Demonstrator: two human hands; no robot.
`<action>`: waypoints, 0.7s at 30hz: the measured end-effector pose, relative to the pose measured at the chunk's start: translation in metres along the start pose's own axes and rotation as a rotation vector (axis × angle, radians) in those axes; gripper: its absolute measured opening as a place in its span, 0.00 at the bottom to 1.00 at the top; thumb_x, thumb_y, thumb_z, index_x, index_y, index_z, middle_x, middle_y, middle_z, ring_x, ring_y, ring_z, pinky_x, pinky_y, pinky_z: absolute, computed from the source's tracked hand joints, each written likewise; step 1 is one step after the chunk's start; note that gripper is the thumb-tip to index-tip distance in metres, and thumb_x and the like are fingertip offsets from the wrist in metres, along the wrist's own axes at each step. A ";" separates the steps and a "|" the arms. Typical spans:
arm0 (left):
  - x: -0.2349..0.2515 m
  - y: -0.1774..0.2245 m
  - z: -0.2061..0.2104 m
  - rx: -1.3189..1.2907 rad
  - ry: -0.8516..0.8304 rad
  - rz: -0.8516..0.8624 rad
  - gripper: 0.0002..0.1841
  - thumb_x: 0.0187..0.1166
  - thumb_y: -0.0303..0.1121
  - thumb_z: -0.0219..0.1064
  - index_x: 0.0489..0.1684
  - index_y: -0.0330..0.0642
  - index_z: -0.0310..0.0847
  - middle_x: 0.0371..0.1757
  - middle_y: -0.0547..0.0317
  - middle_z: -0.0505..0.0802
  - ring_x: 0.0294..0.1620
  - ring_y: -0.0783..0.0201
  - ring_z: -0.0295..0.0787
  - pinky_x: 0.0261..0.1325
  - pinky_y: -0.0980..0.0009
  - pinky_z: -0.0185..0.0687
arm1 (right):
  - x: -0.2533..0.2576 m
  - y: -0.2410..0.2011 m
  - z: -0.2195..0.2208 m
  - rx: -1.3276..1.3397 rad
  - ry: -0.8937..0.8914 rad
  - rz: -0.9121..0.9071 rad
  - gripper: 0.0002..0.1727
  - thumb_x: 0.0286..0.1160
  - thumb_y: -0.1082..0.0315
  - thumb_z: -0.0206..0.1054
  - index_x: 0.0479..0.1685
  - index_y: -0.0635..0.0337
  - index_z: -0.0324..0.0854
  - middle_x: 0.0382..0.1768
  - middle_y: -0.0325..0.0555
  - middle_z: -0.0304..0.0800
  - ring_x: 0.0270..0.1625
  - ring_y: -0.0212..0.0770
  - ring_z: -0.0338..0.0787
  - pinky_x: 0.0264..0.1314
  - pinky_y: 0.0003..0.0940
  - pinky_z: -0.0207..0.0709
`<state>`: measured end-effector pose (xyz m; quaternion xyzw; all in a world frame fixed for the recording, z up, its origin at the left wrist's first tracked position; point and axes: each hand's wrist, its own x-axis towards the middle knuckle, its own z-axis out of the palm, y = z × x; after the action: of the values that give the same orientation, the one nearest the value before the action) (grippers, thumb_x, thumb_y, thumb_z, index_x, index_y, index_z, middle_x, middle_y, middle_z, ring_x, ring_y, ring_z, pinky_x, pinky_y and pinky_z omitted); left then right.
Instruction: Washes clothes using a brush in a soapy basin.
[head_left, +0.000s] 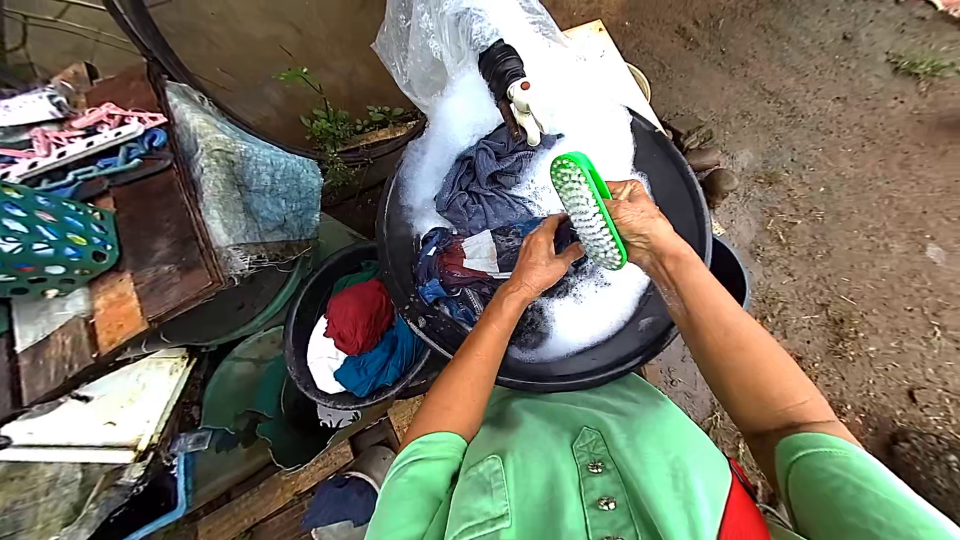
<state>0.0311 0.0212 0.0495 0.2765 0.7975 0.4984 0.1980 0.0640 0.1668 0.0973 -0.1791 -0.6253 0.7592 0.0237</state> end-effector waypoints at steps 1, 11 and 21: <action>0.006 -0.001 0.000 -0.019 0.045 0.029 0.17 0.81 0.25 0.66 0.63 0.22 0.80 0.54 0.31 0.91 0.59 0.42 0.90 0.68 0.45 0.80 | 0.000 -0.003 0.001 -0.002 -0.043 -0.017 0.16 0.77 0.83 0.58 0.25 0.55 0.82 0.18 0.30 0.88 0.20 0.22 0.85 0.25 0.20 0.81; -0.026 0.001 -0.065 -0.183 0.567 0.026 0.12 0.89 0.33 0.58 0.43 0.33 0.82 0.35 0.64 0.86 0.37 0.79 0.81 0.48 0.76 0.79 | -0.006 -0.023 0.068 -0.089 -0.119 -0.365 0.12 0.79 0.59 0.66 0.37 0.60 0.77 0.17 0.28 0.76 0.17 0.22 0.76 0.23 0.23 0.77; -0.093 0.028 -0.138 -0.467 1.071 0.166 0.13 0.94 0.40 0.49 0.36 0.60 0.76 0.29 0.79 0.85 0.32 0.81 0.86 0.40 0.79 0.86 | 0.073 0.110 -0.032 -1.004 0.031 0.197 0.38 0.83 0.39 0.64 0.51 0.77 0.84 0.50 0.77 0.88 0.58 0.75 0.88 0.60 0.76 0.76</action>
<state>0.0275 -0.1228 0.1370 -0.0033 0.6313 0.7447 -0.2164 0.0262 0.1916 -0.0301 -0.2376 -0.8926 0.3612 -0.1276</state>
